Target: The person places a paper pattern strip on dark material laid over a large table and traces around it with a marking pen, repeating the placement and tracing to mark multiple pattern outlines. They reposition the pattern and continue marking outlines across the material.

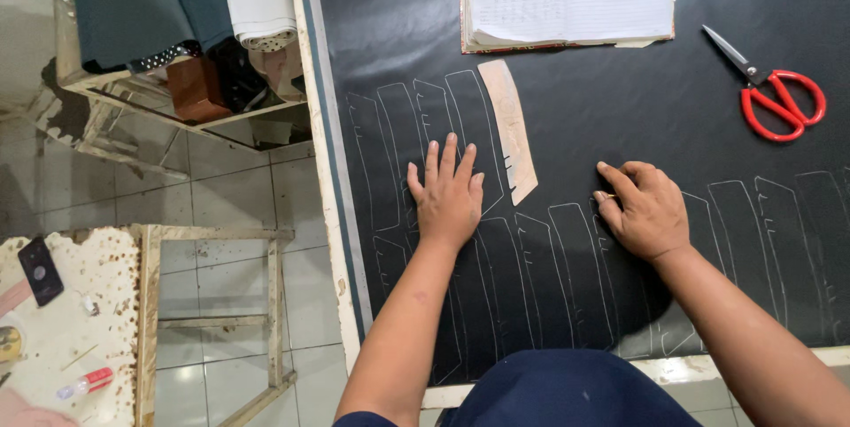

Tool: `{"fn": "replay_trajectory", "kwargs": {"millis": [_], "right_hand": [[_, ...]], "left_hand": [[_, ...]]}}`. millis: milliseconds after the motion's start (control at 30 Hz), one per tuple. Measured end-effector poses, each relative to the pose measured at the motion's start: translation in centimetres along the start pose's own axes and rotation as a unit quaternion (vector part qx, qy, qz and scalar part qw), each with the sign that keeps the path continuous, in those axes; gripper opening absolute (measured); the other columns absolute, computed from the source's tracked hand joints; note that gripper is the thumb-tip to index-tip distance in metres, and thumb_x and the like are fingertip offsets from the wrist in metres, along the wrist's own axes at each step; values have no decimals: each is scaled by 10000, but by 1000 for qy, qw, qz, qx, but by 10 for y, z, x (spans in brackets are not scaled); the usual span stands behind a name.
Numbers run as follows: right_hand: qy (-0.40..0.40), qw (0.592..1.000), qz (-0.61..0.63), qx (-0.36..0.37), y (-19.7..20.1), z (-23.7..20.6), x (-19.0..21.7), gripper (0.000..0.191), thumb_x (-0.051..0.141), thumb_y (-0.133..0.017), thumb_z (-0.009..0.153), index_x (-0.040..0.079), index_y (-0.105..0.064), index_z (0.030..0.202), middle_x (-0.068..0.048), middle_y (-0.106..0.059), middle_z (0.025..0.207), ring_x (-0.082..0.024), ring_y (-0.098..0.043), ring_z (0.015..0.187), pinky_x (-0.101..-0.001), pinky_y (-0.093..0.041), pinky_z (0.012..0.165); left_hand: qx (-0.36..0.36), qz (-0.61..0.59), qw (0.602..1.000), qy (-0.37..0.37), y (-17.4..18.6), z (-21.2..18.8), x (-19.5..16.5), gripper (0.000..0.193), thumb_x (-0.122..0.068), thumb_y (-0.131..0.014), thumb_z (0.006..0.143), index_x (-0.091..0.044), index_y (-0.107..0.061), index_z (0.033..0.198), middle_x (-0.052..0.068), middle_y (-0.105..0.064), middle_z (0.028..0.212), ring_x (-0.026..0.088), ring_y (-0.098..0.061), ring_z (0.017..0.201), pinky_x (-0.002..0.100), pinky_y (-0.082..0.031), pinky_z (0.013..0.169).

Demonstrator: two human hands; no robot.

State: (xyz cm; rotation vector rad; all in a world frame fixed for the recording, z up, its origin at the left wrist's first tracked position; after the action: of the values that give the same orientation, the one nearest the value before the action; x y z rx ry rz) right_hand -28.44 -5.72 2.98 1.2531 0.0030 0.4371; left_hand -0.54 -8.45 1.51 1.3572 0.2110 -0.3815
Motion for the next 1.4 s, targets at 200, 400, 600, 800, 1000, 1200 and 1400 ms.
{"fn": "replay_trajectory", "kwargs": {"millis": [200, 400, 600, 800, 1000, 1200, 1400], "right_hand": [[-2, 1000, 10, 2, 2, 1, 0, 389, 290, -722, 910, 136, -735, 1267, -95, -635, 1152, -278, -625, 1006, -415, -527, 882], [-74, 994, 76, -1, -4, 16, 15, 279, 275, -726, 945, 105, -747, 1164, -107, -661, 1143, -285, -675, 991, -403, -556, 833], [-86, 986, 138, 20, -27, 44, 71, 431, 307, -728, 921, 56, -677, 1268, -125, -636, 1205, -310, -675, 1025, -424, -556, 838], [-107, 989, 87, 59, -43, 67, 86, 737, 444, -783, 850, -18, -539, 1369, -190, -551, 1266, -372, -638, 1070, -453, -549, 827], [-161, 983, 72, 52, -50, 66, 62, 724, 429, -791, 863, 3, -547, 1396, -187, -551, 1274, -392, -648, 1043, -474, -548, 840], [-232, 966, 80, 79, -57, 63, 37, 629, 384, -804, 872, 58, -597, 1369, -171, -580, 1238, -384, -659, 1010, -483, -535, 866], [-255, 953, 128, 100, -58, 74, 23, 538, 330, -832, 814, 51, -662, 1241, -166, -627, 1137, -349, -656, 1013, -448, -527, 879]], "left_hand": [[-4, 19, 1000, -1, -4, -3, -2, 489, -354, -548, 999, -199, -559, 1462, 89, -390, 1617, 339, -300, 1518, 644, -147, 1203], [10, 18, 1000, 8, -6, -3, -1, 491, -347, -539, 995, -203, -557, 1464, 81, -379, 1621, 333, -292, 1517, 642, -138, 1203], [6, 12, 1000, 13, -5, -1, 0, 477, -343, -534, 999, -212, -560, 1457, 69, -382, 1624, 325, -291, 1524, 639, -137, 1209], [12, 2, 1000, 21, -5, -1, 0, 482, -338, -519, 1007, -195, -551, 1466, 68, -380, 1627, 320, -284, 1529, 636, -130, 1215], [17, 7, 1000, 22, -5, -1, 1, 496, -340, -508, 1007, -186, -530, 1477, 73, -370, 1631, 323, -279, 1530, 633, -124, 1216], [24, 11, 999, 25, -6, -1, 1, 504, -340, -514, 999, -187, -528, 1479, 71, -359, 1635, 323, -268, 1531, 634, -118, 1216], [25, 12, 999, 27, -8, 0, 1, 498, -344, -516, 999, -203, -531, 1476, 64, -360, 1636, 317, -268, 1532, 630, -116, 1219]]}}
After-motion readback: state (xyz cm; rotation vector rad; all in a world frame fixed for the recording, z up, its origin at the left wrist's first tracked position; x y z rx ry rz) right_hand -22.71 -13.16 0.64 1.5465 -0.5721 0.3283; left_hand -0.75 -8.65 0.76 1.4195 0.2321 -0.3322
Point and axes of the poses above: each hand's wrist, its own z-axis towards the middle knuckle, its own y-axis out of the back of the hand, x = y × z, the point moved 7 cm from there along z, towards the middle knuckle
